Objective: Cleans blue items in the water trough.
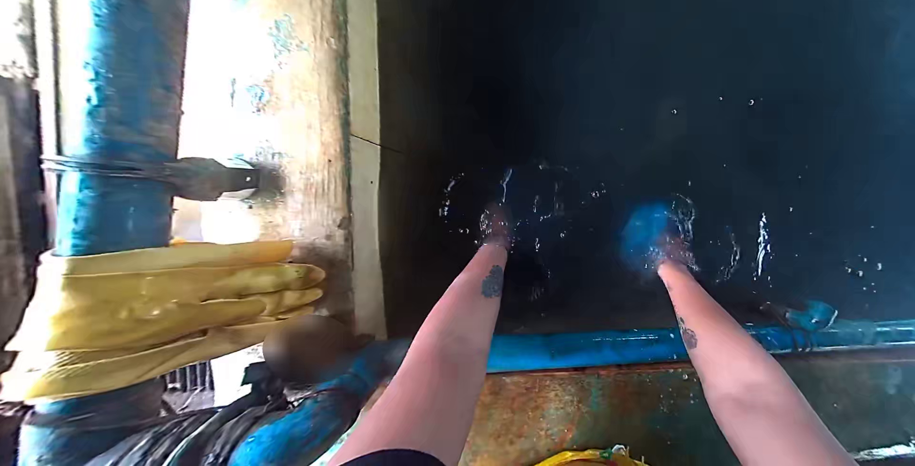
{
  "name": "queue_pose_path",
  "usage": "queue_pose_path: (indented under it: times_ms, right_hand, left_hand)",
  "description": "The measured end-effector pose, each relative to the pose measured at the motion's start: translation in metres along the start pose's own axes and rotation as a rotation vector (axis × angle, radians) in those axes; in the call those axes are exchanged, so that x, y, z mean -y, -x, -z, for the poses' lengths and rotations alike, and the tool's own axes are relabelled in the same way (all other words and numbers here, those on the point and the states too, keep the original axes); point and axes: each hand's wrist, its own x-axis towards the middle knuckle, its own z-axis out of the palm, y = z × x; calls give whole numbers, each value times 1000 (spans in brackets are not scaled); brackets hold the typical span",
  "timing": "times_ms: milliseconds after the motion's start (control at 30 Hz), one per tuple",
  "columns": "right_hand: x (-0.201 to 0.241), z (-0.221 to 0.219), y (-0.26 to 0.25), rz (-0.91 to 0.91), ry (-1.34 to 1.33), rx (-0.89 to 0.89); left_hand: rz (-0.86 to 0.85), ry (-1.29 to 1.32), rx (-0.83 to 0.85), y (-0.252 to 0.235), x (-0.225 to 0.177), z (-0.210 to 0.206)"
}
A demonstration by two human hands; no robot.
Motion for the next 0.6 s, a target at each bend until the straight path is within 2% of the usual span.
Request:
queue_pose_path:
  times_ms: [67,133,200,233,300,400,500,600]
  right_hand:
    - [7,10,13,-7,21,-20]
    - [10,21,25,-36,20,-32]
    - [7,27,34,-33,25,-48]
    - [3,28,41,6,1,-75]
    - [-8,34,59,88,-75,-165]
    - [-38,43,98,241,-361,-335]
    - [-68,43,159,366,-709,-483]
    - [-103,40,226,410,-1054,-572]
  left_hand:
    - [54,2,77,-2,5,-6]
    - [16,-93,130,-9,14,-16]
    - [-52,-200,188,-1,11,-6]
    - [-89,-173,188,3,13,0]
    - [-166,35,111,11,19,9]
    - [-185,311,34,37,28,28]
    - [-230,685,40,68,45,48]
    - [-355,902,26,106,61,53]
